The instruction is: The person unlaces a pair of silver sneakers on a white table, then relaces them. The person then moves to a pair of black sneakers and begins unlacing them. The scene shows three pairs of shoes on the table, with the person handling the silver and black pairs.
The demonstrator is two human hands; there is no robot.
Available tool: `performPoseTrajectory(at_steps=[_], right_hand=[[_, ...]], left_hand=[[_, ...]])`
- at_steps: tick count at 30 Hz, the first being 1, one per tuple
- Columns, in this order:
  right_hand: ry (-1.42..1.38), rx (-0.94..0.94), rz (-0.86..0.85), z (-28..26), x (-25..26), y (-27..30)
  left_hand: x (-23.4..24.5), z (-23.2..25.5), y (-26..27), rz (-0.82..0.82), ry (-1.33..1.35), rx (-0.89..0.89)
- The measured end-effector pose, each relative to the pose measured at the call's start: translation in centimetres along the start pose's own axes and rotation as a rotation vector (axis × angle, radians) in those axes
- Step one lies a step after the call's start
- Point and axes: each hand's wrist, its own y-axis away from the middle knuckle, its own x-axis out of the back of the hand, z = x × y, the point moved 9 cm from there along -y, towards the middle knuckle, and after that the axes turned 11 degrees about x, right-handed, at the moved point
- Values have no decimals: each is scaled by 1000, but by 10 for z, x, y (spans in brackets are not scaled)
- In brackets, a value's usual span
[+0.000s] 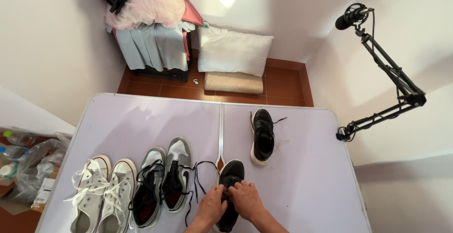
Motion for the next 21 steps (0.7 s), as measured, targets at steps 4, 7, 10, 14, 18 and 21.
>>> performPoseTrajectory(at_steps=[4,7,10,14,18,21], right_hand=[[-215,35,186,12,2,-2],[-648,-228,146,47,-20,4],[-819,-349,165,65,-28,14],[-894,-439,303,97,-20,31],[-1073,-550,444,116,-8,42],[-1218,-556,428,108,-1,34]], left_hand=[[-10,-2,-4,85,-86,-29],[-15,3,-11,138,-122,13],[-5,-3,-16,192,-90,84],[16,-20,-15,245,-66,113],[27,-18,-11,273,-18,118],[36,-3,0,294,-49,11]])
